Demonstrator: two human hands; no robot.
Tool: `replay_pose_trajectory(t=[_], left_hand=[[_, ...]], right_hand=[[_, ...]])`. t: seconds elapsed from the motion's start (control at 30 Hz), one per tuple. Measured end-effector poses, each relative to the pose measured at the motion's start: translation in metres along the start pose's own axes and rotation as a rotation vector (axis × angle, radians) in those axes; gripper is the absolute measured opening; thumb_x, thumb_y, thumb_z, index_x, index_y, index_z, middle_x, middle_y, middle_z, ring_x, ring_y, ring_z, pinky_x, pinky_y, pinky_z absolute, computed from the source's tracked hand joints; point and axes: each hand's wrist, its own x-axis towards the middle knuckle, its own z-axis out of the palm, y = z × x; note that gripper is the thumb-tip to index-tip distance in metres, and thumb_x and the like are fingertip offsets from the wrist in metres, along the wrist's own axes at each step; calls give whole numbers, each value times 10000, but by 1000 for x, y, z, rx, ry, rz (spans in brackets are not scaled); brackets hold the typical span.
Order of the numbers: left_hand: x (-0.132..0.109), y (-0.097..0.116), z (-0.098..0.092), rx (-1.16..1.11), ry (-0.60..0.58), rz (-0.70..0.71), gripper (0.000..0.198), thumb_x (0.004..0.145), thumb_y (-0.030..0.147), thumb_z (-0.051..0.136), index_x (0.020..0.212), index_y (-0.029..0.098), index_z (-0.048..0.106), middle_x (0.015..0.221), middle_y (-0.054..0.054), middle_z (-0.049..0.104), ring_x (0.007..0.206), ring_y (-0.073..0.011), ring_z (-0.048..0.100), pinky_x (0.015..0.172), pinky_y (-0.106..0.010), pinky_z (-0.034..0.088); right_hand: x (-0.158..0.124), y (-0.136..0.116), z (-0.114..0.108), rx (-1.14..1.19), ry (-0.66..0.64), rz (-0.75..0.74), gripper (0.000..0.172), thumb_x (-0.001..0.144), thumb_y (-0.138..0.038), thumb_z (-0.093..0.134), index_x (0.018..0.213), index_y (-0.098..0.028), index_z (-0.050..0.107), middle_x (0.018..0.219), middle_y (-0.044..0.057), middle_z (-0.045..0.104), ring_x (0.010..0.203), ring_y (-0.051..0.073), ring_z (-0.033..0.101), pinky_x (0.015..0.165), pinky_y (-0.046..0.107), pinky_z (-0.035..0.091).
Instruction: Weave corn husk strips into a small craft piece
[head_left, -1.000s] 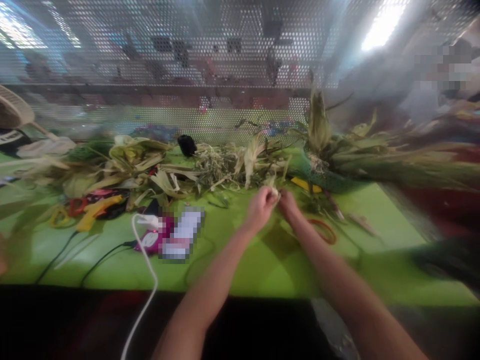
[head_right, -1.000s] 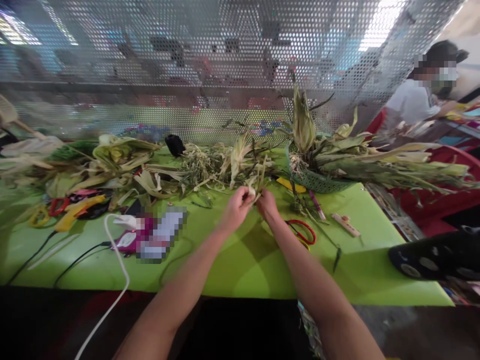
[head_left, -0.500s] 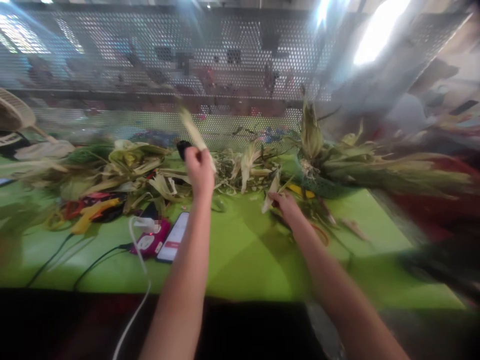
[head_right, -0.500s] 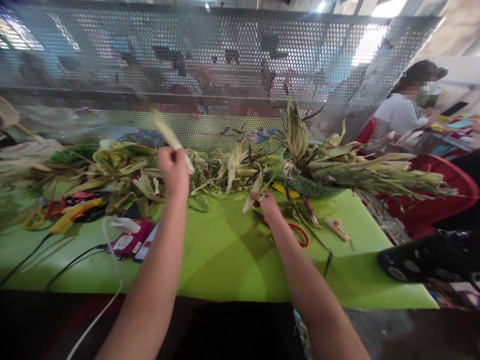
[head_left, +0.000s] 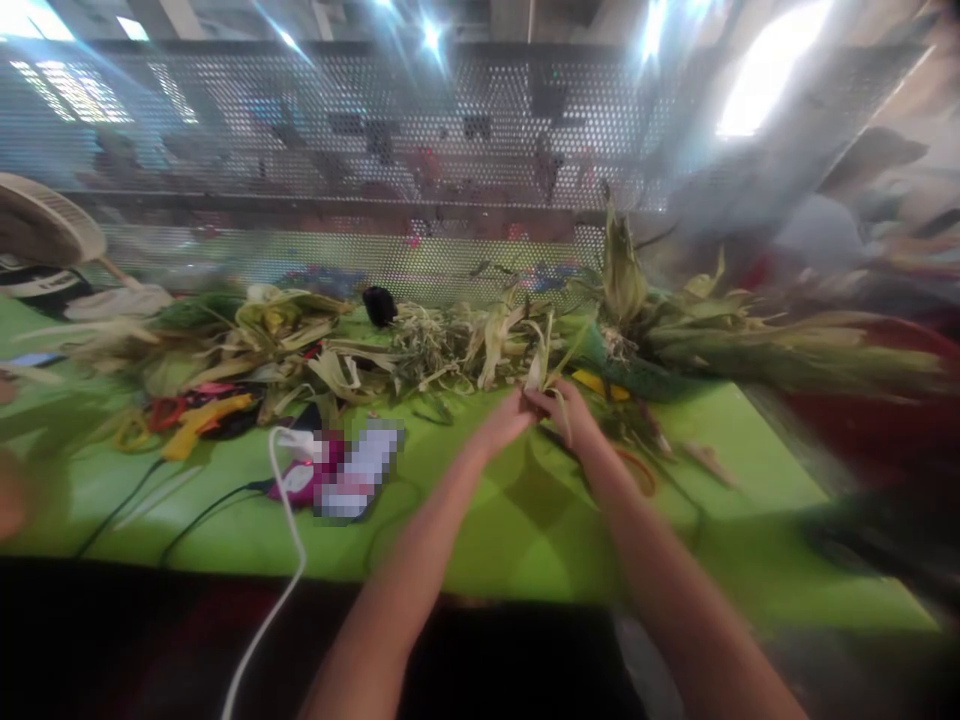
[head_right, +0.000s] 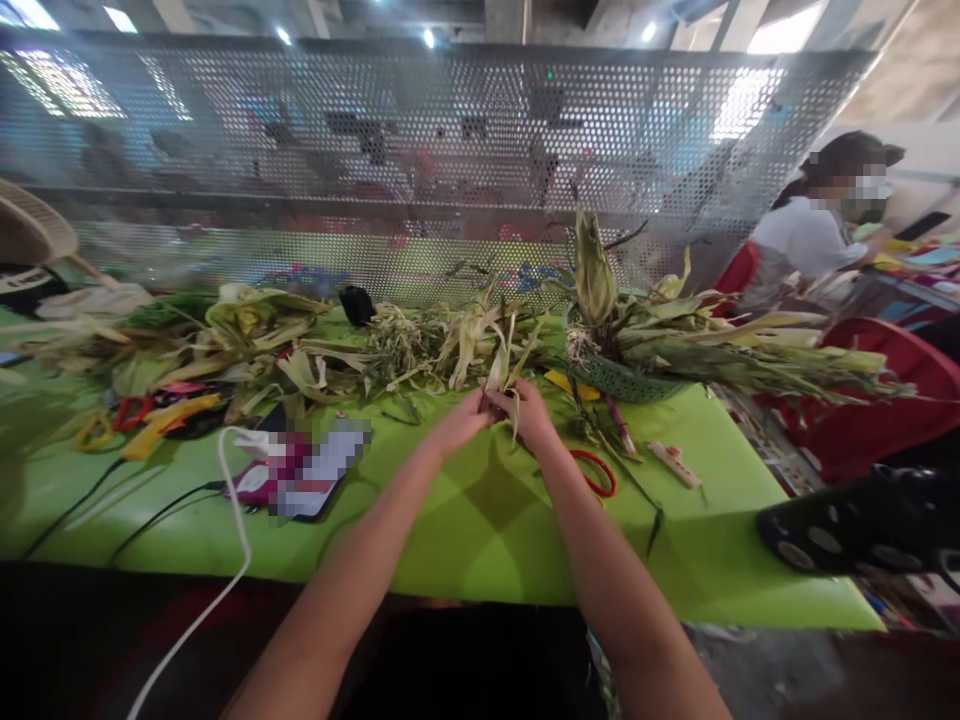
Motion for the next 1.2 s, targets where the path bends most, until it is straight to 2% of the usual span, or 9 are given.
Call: replay_pose_trajectory(t=[0.2, 0.37, 0.47, 0.57, 0.73, 0.87, 0.97, 1.1, 1.2], left_hand=[[1, -12, -7, 94, 23, -118, 132, 700, 189, 601, 821, 155, 639, 709, -15, 629, 653, -127, 536, 601, -246, 422], [0, -18, -17, 140, -73, -141, 119, 716, 226, 595, 788, 151, 652, 616, 14, 560, 556, -101, 456, 571, -239, 389], [1, -22, -20, 221, -129, -99, 167, 727, 273, 636, 837, 160, 691, 737, -26, 657, 676, -146, 555, 710, -295, 464], [3, -27, -20, 227, -100, -10, 244, 717, 293, 684, 929, 174, 704, 887, -60, 711, 868, -200, 620, 881, -357, 470], [6, -34, -20, 109, -26, -62, 231, 692, 265, 718, 894, 153, 712, 875, -78, 728, 895, -214, 642, 934, -391, 462], [6, -23, -25, -174, 156, -84, 248, 749, 345, 673, 892, 143, 684, 844, -78, 727, 840, -198, 661, 861, -370, 495], [4, -7, -31, -428, 252, -4, 247, 774, 344, 645, 931, 154, 629, 954, -90, 729, 968, -204, 667, 879, -350, 493], [0, 7, -35, -536, 248, 3, 212, 793, 313, 626, 951, 175, 599, 1104, -96, 709, 1141, -219, 617, 922, -358, 489], [-1, 7, -35, -559, 209, 12, 218, 799, 311, 626, 974, 184, 602, 1178, -97, 685, 1198, -229, 586, 941, -382, 489]], right_hand=[[-3, -5, 1, -41, -7, 24, 350, 555, -468, 767, 658, -186, 588, 575, -15, 588, 530, 125, 501, 528, 254, 420], [-5, -15, -3, -17, -20, 35, 358, 588, -482, 759, 705, -177, 611, 605, -15, 591, 531, 105, 470, 518, 235, 388], [-5, -16, -5, -1, -37, 25, 354, 602, -471, 759, 733, -177, 611, 645, -7, 609, 559, 118, 497, 524, 238, 391], [-5, -12, -3, -93, -78, -32, 319, 612, -441, 754, 719, -180, 605, 681, 3, 629, 627, 147, 536, 572, 254, 420], [-5, -9, -1, -279, -92, -69, 258, 652, -386, 732, 744, -176, 616, 674, 5, 608, 644, 158, 530, 562, 257, 402], [-3, -10, -4, -75, -7, -115, 435, 684, -408, 715, 1055, -208, 605, 960, 35, 652, 686, 136, 564, 609, 257, 438], [-1, -7, -5, -95, 32, -108, 335, 709, -438, 687, 931, -191, 639, 861, 24, 651, 679, 127, 544, 644, 257, 431], [-3, -4, 0, -85, -136, 19, 329, 767, -491, 620, 834, -172, 656, 731, 21, 651, 647, 126, 549, 620, 248, 399], [-7, -5, 7, -43, -245, 64, 322, 721, -471, 671, 834, -169, 659, 742, 15, 659, 654, 125, 570, 620, 244, 409]])
